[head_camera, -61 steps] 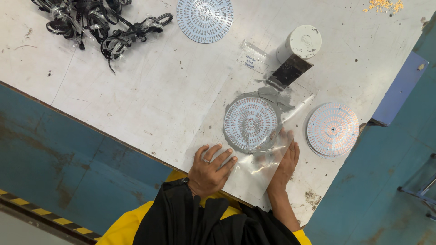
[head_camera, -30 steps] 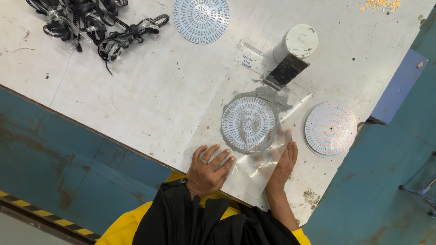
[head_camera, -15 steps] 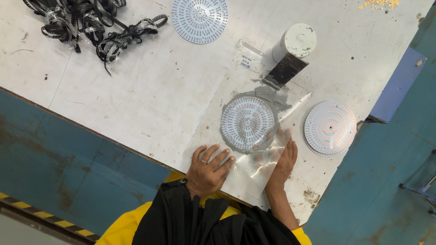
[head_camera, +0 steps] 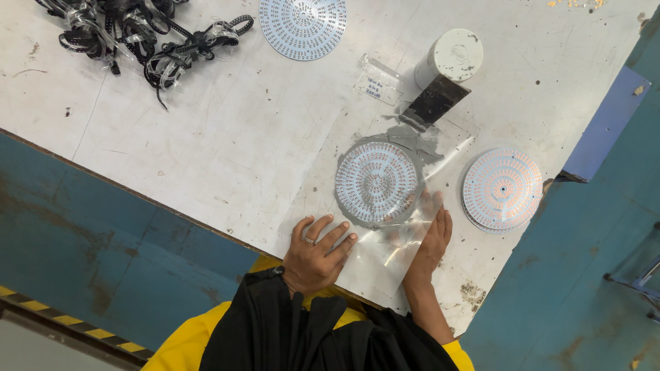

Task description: The person wraps a circular LED module in clear plastic film on a white workbench. They smooth the film over the module, fold the edges, and place the wrapped unit aside. The person then picks up another LED module and begins wrapping it in the same way.

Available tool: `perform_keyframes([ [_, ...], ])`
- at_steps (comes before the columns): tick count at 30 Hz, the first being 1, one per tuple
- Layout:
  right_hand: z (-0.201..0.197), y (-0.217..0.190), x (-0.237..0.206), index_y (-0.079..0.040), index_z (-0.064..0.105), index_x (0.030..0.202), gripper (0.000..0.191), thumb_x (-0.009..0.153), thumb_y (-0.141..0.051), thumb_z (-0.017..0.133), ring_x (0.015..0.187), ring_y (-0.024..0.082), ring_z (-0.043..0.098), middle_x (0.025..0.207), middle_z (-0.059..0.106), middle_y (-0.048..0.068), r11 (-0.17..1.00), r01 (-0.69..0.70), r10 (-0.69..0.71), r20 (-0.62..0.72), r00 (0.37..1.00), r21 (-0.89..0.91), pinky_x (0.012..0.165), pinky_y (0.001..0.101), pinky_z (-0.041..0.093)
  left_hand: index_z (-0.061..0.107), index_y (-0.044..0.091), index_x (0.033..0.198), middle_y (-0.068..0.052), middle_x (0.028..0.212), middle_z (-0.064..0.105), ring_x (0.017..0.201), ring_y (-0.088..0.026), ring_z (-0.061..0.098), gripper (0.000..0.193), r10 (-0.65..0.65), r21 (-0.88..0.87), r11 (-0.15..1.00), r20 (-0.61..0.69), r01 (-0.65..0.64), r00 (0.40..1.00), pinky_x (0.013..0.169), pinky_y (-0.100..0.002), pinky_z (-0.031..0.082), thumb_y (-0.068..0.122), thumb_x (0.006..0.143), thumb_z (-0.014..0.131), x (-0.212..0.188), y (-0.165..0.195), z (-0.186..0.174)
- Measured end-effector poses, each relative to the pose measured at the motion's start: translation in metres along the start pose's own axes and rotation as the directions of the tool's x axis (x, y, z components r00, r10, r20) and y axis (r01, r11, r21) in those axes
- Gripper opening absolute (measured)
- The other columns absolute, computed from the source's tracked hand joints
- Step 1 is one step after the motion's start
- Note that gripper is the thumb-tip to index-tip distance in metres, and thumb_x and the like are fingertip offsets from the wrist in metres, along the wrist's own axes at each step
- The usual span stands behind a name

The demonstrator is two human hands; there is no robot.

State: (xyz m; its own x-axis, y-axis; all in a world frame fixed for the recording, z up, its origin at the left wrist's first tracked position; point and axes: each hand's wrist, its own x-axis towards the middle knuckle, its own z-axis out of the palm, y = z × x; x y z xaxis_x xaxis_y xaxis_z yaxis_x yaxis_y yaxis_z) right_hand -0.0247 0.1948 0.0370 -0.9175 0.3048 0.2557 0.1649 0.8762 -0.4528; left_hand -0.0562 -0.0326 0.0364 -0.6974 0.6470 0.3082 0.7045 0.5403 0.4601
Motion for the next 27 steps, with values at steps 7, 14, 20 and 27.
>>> perform_keyframes([
  [7,-0.0004,-0.0005,0.0009,0.004,0.050,0.148,0.063,0.091,-0.019,0.067,0.145,0.036,0.047,0.156,0.050,0.021,1.000,0.002,-0.002,0.004,1.000,-0.004,0.123,0.0466,0.030,0.075,0.013,0.121,-0.007,0.134,0.064,0.133,-0.032,0.047,0.032,-0.006,-0.004,1.000,0.006,0.006,1.000,0.110,-0.056,0.036,0.023,0.090,0.075,-0.0004,-0.0011,0.0004],
  [14,0.0009,0.0013,-0.0006,0.003,0.051,0.149,0.061,0.093,-0.016,0.067,0.149,0.035,0.045,0.159,0.050,0.020,1.000,-0.018,0.019,0.018,1.000,-0.022,0.126,0.0463,0.030,0.076,0.013,0.122,-0.007,0.135,0.064,0.133,-0.032,0.047,0.033,0.001,-0.002,1.000,0.006,-0.001,1.000,0.111,-0.056,0.036,0.023,0.091,0.075,-0.0005,-0.0026,0.0007],
  [20,0.0032,0.0027,-0.0008,0.006,0.053,0.145,0.058,0.093,-0.019,0.066,0.147,0.034,0.045,0.155,0.051,0.017,0.999,0.028,-0.028,0.008,1.000,-0.037,0.124,0.0472,0.029,0.076,0.013,0.122,-0.007,0.135,0.064,0.133,-0.032,0.047,0.031,0.012,0.004,1.000,-0.008,-0.012,1.000,0.111,-0.056,0.036,0.023,0.092,0.074,0.0000,-0.0040,0.0010],
  [27,0.0024,-0.0004,0.0019,0.003,0.055,0.144,0.056,0.094,-0.020,0.065,0.148,0.031,0.045,0.156,0.051,0.016,1.000,-0.010,0.010,0.004,1.000,-0.001,0.124,0.0460,0.030,0.076,0.013,0.121,-0.008,0.133,0.065,0.133,-0.032,0.048,0.030,0.016,0.003,1.000,-0.008,-0.016,1.000,0.111,-0.056,0.036,0.023,0.093,0.074,0.0005,-0.0056,0.0024],
])
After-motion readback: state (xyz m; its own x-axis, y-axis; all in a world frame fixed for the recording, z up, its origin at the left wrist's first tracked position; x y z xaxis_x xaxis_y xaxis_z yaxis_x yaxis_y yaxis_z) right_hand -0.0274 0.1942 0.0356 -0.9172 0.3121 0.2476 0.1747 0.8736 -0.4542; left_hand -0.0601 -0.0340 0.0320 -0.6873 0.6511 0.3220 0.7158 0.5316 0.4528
